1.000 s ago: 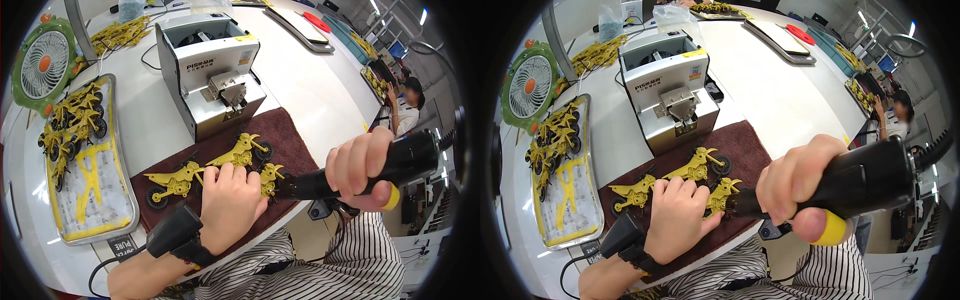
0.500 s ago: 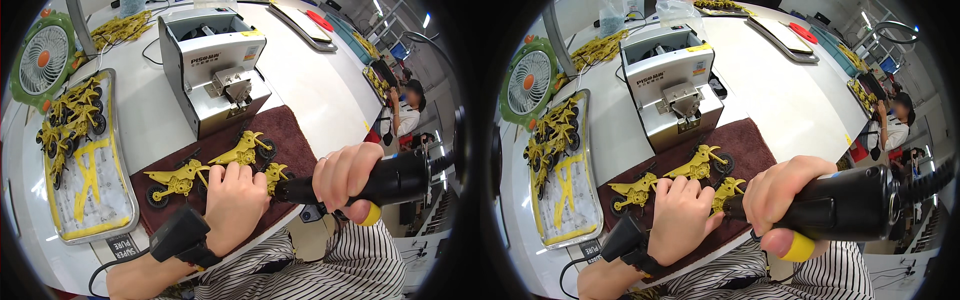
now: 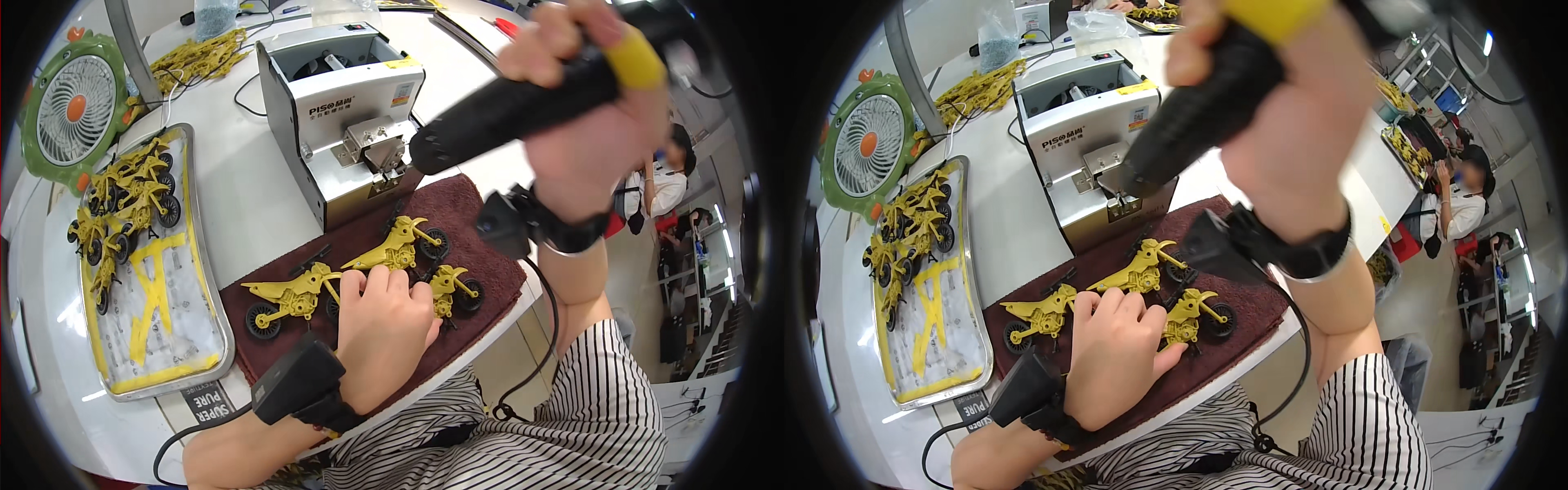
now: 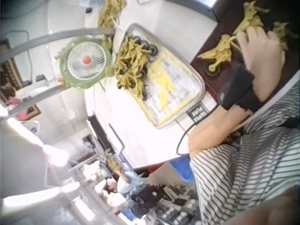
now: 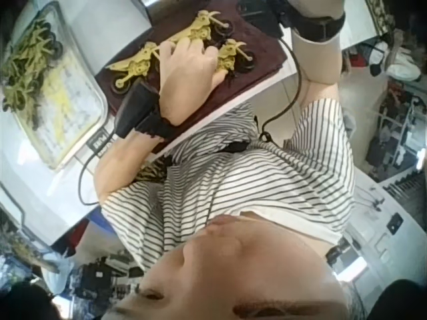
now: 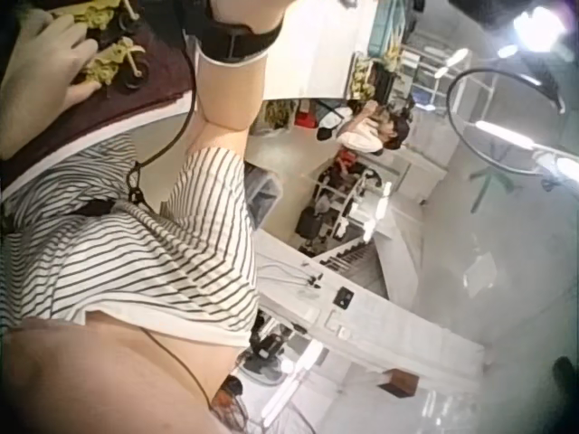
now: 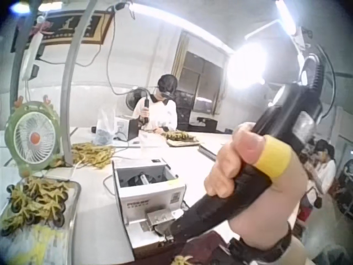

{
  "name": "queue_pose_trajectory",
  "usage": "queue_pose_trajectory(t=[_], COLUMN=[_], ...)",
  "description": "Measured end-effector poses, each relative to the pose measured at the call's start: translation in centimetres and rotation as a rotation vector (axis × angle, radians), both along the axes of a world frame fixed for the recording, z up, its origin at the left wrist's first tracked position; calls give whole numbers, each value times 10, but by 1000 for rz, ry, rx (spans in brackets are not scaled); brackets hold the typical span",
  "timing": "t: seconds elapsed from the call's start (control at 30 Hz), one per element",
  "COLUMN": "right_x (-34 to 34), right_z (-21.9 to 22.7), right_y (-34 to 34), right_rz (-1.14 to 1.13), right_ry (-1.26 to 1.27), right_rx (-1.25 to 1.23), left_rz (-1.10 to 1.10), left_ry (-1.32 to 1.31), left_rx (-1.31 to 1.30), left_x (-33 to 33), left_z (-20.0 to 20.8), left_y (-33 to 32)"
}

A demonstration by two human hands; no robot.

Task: Assembling small yellow toy motorcycle models using an electric screwdriver and an automated screw dispenser.

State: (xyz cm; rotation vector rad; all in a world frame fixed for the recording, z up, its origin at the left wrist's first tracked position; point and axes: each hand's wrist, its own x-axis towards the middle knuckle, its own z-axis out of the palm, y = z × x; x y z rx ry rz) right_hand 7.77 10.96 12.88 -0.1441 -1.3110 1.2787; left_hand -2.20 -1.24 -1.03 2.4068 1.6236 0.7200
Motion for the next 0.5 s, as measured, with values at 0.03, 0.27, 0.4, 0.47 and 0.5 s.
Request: queue_pose_trajectory(t=[0.03,0.27,0.4,0.47,0.5], right_x=[-18,-12,10,27,39], right_z=[-2,-24,-18,-20,-19], right_y=[-3,26,-4,-19,-27], right_rz=[-70,-85,27,170,268], right_ry=[77,-84,-268,-273,-267], right_rx=[-108,-4,87,9,-7], left_rz=[18,16,11,23,27], left_ry=[-1,37,16,39,11], left_rx=[0,39,44,36,39], left_x=[-4,2,-2,-4,-1], left_z=[-1,3,3,0,2], left_y=[-2,-3,-2,-4,-4])
